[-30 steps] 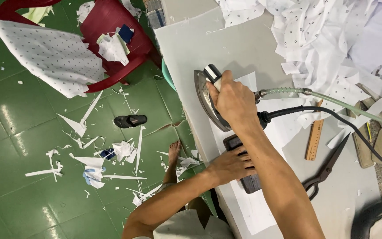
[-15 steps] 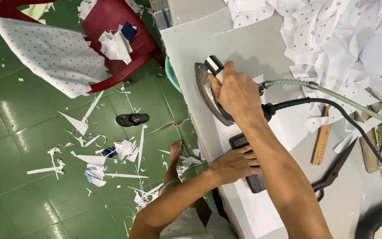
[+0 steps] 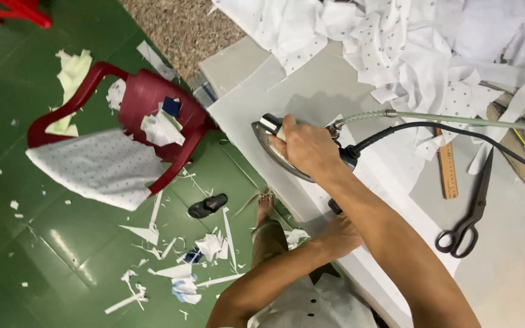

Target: The person irons a white fabric piece on a table using a steam iron, frequently using a black rectangular object to press down on the fabric. They also use scissors to trim a strip of the fabric and handle a ruler and a mobile phone on the table.

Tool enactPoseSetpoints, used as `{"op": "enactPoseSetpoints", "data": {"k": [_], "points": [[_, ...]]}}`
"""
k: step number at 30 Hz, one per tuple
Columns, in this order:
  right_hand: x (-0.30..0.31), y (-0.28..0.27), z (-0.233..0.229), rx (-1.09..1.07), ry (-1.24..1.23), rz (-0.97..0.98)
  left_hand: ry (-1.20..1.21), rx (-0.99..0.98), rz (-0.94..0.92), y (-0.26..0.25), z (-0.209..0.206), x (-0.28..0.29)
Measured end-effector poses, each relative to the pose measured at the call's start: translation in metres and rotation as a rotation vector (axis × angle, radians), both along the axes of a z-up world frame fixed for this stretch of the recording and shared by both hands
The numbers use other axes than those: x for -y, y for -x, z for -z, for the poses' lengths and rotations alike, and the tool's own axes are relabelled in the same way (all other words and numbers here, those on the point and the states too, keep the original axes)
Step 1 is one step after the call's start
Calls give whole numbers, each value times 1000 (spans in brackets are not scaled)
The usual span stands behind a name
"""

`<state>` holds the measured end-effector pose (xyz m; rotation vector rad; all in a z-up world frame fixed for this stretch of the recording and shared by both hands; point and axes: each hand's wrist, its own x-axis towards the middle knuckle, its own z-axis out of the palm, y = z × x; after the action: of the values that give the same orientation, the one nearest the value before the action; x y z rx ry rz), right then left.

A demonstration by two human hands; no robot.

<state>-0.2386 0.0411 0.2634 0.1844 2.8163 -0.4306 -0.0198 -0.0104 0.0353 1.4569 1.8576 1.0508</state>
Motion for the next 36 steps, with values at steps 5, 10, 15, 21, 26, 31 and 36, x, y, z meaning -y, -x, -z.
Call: {"op": "enactPoseSetpoints", "data": {"k": [5, 10, 15, 21, 26, 31, 36], "points": [[-14, 21, 25, -128, -50, -34, 35, -217, 55, 37, -25, 8], [-61, -17, -7, -323, -172, -21, 39, -482, 122, 106, -79, 10], [-110, -116, -32, -343, -306, 272, 569, -489, 336, 232, -151, 29], [-91, -222, -41, 43, -126, 525, 639, -402, 361, 257, -170, 29], [-66, -247, 13, 94, -67, 458, 640, -437, 341, 268, -156, 35], [-45, -214, 9, 124, 17, 333, 641, -421, 242, 282, -161, 39], [-49, -202, 20, 141, 171, 307, 647, -547, 170, 265, -162, 38]]}}
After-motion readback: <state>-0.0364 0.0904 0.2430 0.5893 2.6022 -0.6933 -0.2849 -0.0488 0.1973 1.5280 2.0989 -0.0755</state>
